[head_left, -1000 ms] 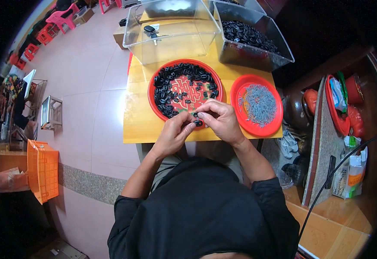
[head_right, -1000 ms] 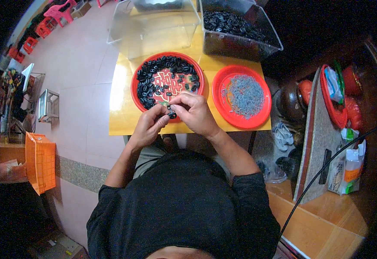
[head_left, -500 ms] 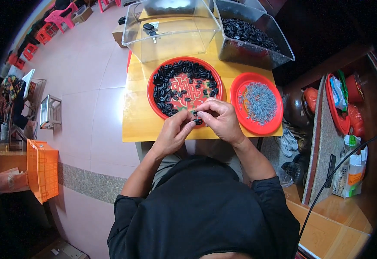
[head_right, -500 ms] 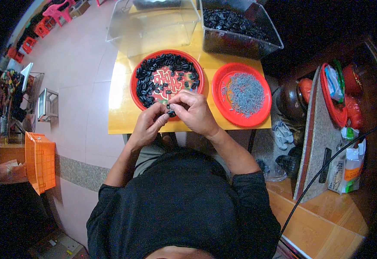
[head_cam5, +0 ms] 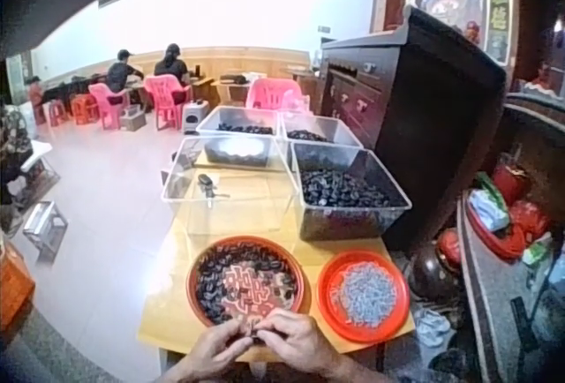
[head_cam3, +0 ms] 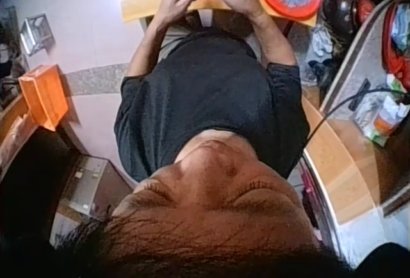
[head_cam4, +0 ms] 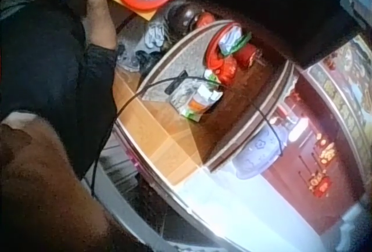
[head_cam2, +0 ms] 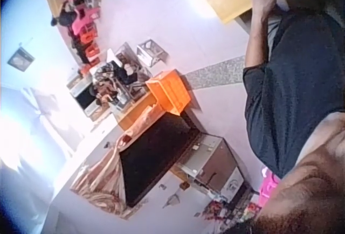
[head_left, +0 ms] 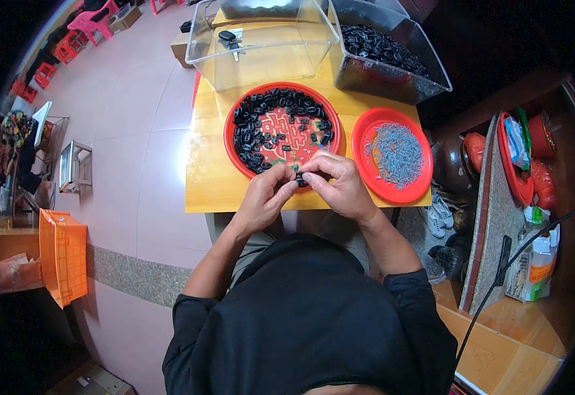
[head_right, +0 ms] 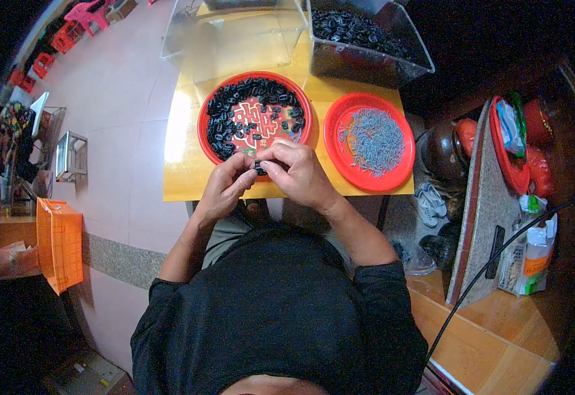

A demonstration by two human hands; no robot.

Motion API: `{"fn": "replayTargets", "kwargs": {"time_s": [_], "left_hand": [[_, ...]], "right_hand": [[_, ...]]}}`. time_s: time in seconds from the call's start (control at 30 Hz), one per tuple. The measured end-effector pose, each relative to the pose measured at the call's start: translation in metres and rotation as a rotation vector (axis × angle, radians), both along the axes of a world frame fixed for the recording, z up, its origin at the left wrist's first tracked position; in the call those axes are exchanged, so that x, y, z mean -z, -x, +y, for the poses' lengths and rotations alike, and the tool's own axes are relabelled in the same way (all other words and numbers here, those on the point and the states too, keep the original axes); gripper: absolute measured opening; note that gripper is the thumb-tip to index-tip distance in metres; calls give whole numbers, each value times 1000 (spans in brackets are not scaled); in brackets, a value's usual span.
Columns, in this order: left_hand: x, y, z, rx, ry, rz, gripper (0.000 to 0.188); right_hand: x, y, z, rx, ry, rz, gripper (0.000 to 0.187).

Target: The person sorts and assembles small black plastic parts and small rings by hand at a workstation.

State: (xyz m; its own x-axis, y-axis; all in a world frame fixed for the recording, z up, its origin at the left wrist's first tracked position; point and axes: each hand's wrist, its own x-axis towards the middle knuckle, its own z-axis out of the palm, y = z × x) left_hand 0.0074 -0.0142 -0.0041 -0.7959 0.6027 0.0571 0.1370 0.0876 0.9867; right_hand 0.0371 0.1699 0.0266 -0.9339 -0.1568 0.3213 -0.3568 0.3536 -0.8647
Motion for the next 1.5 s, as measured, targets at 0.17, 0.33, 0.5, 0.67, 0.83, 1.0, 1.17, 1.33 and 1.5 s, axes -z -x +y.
{"fn": "replayTargets", "kwargs": {"time_s": [0.17, 0.33, 0.5, 0.67, 0.83, 1.0, 1.17, 1.33, 1.5], "left_hand": [[-4, 0, -1, -19, -41, -58, 14], [-3, 2, 0, 6, -58, -53, 14], [-6, 3, 0, 28, -72, -143, 14], [-3, 5, -3, 76, -106, -201, 14], [2, 4, -1, 76, -111, -205, 14], [3, 7, 2, 67, -62, -192, 13], [3, 13, 8, 100, -84, -343, 13], [4, 12, 14, 81, -195, -351, 14], [-3, 9, 22, -68, -163, -287, 12]], "right_hand": [[-9, -4, 4, -92, -39, -77, 23], [-3, -4, 4, -132, -142, 96, 35], [8, -3, 3, -101, -208, 246, 35], [19, -6, -1, -72, -168, 342, 35], [23, -8, 0, -78, -149, 306, 36], [32, -4, 1, -57, -157, 395, 36], [34, -1, 4, -32, -205, 454, 32], [30, -2, 5, 11, -202, 456, 30], [6, 11, 24, 97, -143, 351, 29]]}}
